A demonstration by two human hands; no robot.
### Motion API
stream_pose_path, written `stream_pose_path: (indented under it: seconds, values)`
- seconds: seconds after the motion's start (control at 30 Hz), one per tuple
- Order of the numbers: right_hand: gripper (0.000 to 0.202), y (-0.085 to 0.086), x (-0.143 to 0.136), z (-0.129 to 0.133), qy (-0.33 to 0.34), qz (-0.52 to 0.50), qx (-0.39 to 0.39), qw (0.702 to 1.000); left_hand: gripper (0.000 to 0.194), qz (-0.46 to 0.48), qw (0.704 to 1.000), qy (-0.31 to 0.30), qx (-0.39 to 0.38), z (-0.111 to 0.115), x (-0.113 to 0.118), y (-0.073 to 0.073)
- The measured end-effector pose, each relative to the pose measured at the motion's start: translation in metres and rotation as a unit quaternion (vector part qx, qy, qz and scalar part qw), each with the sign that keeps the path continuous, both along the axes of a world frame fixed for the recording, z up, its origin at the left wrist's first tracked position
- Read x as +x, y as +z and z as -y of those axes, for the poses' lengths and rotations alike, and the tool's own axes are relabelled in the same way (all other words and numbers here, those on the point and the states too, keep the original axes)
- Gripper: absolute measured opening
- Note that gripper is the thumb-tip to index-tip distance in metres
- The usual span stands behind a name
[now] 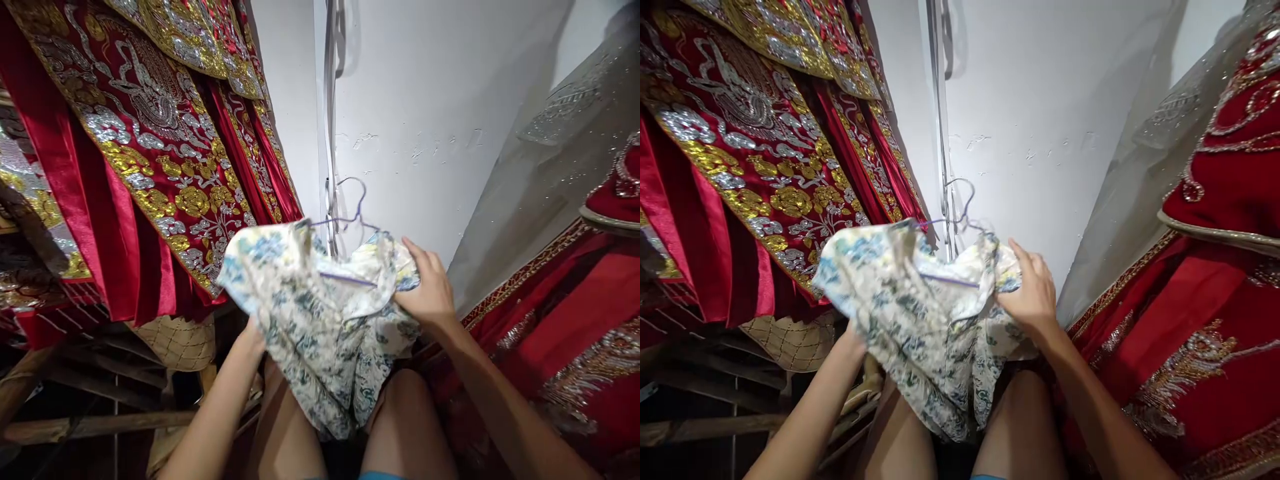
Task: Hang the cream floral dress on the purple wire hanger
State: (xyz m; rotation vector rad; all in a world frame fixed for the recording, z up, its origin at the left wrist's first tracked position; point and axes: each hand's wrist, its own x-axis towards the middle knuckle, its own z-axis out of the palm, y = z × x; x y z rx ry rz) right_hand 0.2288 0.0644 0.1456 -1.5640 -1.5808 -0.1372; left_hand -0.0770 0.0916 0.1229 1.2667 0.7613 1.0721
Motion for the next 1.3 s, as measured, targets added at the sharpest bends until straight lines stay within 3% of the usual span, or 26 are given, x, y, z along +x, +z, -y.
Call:
stream_pose_path:
  seconds: [0.13,0.23,0.37,0.47,0.63,0.77,0.9,0.97,1.03,1.2,1.3]
  values:
    - [0.073,0.027,0.009,-0.025,-0.042,0.008,0.031,0.999,0.091,0.109,0.989,0.005,-0.098,0.017,-0.009,-0.025]
    - [0.056,0.044,-0.006,-0.04,-0.021,0.051,0.047,0.997,0.076,0.119,0.983,0.077,-0.12,0.029,0.002,-0.041]
    - [0.068,0.044,-0.027,-0.038,0.039,0.082,0.074,0.993,0.071,0.103,0.963,0.172,-0.18,0.044,0.017,-0.057]
    - [0.082,0.029,-0.028,-0.027,0.073,0.069,0.056,0.993,0.075,0.118,0.958,0.188,-0.18,0.055,0.022,-0.07]
    - [0.071,-0.005,-0.021,-0.011,0.096,0.044,0.097,0.99,0.084,0.11,0.966,0.166,-0.163,0.07,0.033,-0.1]
    - [0.049,-0.063,-0.053,0.025,0.11,-0.139,0.123,0.976,0.083,0.124,0.964,0.185,-0.144,0.084,0.05,-0.112]
    - [0.032,-0.133,-0.101,0.075,0.135,-0.386,-0.015,0.912,0.078,0.093,0.976,0.158,-0.119,0.097,0.064,-0.102]
    - [0.032,-0.15,-0.113,0.088,0.171,-0.439,-0.062,0.88,0.08,0.07,0.98,0.157,-0.098,0.101,0.065,-0.097]
    - [0.029,-0.149,-0.115,0.09,0.175,-0.451,-0.061,0.873,0.081,0.051,0.981,0.164,-0.088,0.103,0.064,-0.094]
    - [0.03,-0.122,-0.103,0.076,0.187,-0.393,-0.052,0.899,0.079,0.017,0.984,0.161,-0.079,0.106,0.062,-0.09]
    - [0.03,-0.115,-0.103,0.079,0.193,-0.393,-0.055,0.897,0.077,0.013,0.987,0.145,-0.065,0.108,0.065,-0.084]
